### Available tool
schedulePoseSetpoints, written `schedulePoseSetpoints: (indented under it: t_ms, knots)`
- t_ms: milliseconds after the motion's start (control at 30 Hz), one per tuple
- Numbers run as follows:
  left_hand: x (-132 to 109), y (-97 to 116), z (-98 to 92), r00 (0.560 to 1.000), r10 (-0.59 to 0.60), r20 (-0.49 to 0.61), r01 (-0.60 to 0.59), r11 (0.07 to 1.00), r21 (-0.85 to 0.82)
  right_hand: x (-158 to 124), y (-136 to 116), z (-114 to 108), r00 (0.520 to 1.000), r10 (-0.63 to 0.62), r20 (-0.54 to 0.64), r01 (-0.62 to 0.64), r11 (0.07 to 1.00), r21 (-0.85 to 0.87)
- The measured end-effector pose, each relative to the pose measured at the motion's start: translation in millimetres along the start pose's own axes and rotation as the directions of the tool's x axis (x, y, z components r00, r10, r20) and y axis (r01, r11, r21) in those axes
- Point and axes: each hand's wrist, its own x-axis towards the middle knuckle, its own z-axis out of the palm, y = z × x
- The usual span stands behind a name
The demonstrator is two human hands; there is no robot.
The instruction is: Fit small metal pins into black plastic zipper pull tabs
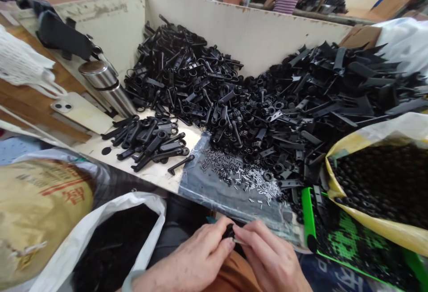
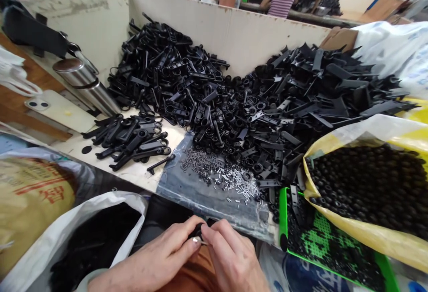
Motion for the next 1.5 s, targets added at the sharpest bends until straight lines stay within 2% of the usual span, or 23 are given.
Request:
schedulePoseSetpoints:
  t_ms: [100, 200, 300, 367, 433, 533, 633, 700, 767, 833, 900, 967, 1033, 1100, 1167, 1200, 1367, 1500]
  knots:
    - [-1, -3, 0.3, 1.000, 0.018, -0.004, -0.018, 1.000, -0.025, -7, 0, 2, 1.000, 0.025, -0.003, -0.025, 0.998, 0.051]
    - [-3, 1, -2.0, 0.998, 0.051, 0.039, -0.053, 0.998, 0.031, -13, 3, 9, 0.986, 0.156, -0.055, -0.147, 0.979, 0.141]
    - [-6, 4, -5.8, 0.990, 0.072, 0.118, -0.083, 0.993, 0.087, -16, 5, 16, 0.931, 0.356, -0.084, -0.323, 0.907, 0.269]
    - [-7, 2, -7.5, 0.989, 0.072, 0.129, -0.088, 0.988, 0.129, -15, 7, 20, 0.897, 0.437, -0.059, -0.393, 0.853, 0.344]
    - [-5, -2, -7.8, 0.992, 0.079, 0.098, -0.096, 0.979, 0.182, -12, 9, 24, 0.875, 0.484, 0.013, -0.452, 0.806, 0.382]
    - [3, -10, -6.5, 0.986, 0.164, 0.030, -0.166, 0.950, 0.265, -2, 14, 31, 0.830, 0.546, 0.111, -0.526, 0.704, 0.477]
    - [11, -13, -6.4, 0.954, 0.278, -0.113, -0.224, 0.910, 0.349, 14, 18, 39, 0.777, 0.618, 0.119, -0.535, 0.550, 0.642]
    - [15, -12, -9.2, 0.926, 0.312, -0.213, -0.228, 0.911, 0.344, 27, 20, 43, 0.751, 0.649, 0.118, -0.520, 0.473, 0.711]
    - [18, -8, -14.6, 0.927, 0.256, -0.274, -0.186, 0.948, 0.257, 40, 21, 45, 0.746, 0.653, 0.135, -0.518, 0.441, 0.733]
    - [19, -4, -21.5, 0.960, 0.129, -0.250, -0.110, 0.990, 0.090, 49, 22, 44, 0.765, 0.626, 0.150, -0.522, 0.467, 0.714]
    - [19, 1, -27.7, 0.989, 0.016, -0.148, -0.030, 0.995, -0.092, 56, 24, 43, 0.811, 0.573, 0.118, -0.492, 0.558, 0.668]
    - [17, 4, -31.5, 0.997, -0.051, -0.063, 0.034, 0.970, -0.240, 60, 26, 43, 0.854, 0.514, 0.082, -0.443, 0.634, 0.633]
    - [14, 5, -32.4, 0.990, -0.123, -0.062, 0.093, 0.930, -0.355, 62, 28, 44, 0.870, 0.485, 0.093, -0.423, 0.635, 0.646]
    - [11, 4, -30.8, 0.980, -0.183, -0.078, 0.130, 0.885, -0.446, 62, 30, 45, 0.863, 0.478, 0.163, -0.444, 0.566, 0.694]
    - [9, 2, -28.3, 0.977, -0.199, -0.080, 0.134, 0.857, -0.498, 63, 30, 45, 0.855, 0.466, 0.228, -0.470, 0.511, 0.719]
    - [8, 1, -27.1, 0.978, -0.193, -0.076, 0.129, 0.850, -0.511, 63, 31, 45, 0.854, 0.461, 0.240, -0.478, 0.515, 0.711]
    - [9, 3, -24.9, 0.983, -0.175, -0.065, 0.117, 0.850, -0.513, 62, 30, 41, 0.877, 0.454, 0.158, -0.459, 0.693, 0.556]
    - [9, 6, -26.0, 0.984, -0.173, -0.033, 0.134, 0.858, -0.496, 62, 29, 37, 0.902, 0.401, 0.160, -0.423, 0.743, 0.519]
